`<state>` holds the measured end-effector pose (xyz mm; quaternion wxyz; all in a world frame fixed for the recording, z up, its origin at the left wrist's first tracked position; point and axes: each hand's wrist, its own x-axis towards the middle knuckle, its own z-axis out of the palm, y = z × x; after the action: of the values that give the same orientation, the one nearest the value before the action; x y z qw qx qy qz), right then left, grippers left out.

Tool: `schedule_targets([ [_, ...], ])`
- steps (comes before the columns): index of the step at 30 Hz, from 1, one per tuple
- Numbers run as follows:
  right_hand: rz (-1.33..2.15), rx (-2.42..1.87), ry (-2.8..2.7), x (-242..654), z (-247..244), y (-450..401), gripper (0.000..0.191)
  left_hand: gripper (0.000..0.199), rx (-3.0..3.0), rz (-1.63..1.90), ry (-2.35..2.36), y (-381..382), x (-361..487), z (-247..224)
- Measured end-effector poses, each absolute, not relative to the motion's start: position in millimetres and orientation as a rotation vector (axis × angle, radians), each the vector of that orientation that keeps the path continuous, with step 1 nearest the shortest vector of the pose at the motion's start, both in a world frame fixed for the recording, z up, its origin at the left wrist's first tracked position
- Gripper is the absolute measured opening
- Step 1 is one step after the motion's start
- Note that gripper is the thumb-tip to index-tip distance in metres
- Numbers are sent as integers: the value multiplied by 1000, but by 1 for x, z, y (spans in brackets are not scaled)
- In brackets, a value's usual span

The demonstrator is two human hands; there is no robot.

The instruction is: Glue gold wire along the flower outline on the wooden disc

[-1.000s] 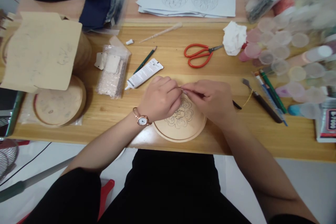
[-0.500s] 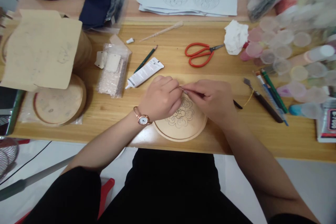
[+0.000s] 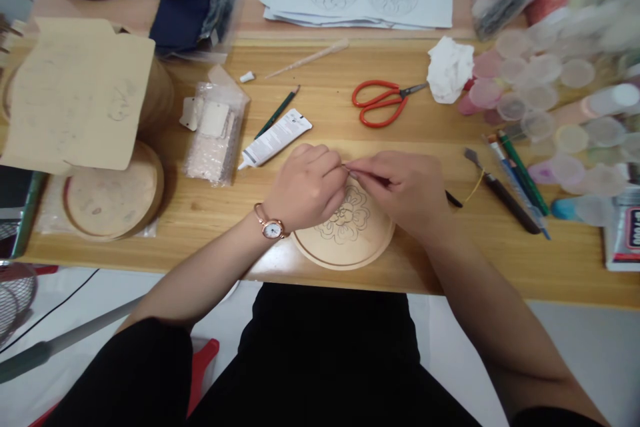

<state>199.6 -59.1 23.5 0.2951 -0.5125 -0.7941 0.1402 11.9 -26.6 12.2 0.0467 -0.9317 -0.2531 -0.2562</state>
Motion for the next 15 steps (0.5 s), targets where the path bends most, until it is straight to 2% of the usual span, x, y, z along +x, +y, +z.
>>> schedule_targets([
  [11,305,-1363,-2197,200,22,-59,27,26,-2826,-812,-755,-24,11,12],
  [15,256,-1338,-2164,200,23,-59,23,23,-2903,-936,-939,-19,7,13],
])
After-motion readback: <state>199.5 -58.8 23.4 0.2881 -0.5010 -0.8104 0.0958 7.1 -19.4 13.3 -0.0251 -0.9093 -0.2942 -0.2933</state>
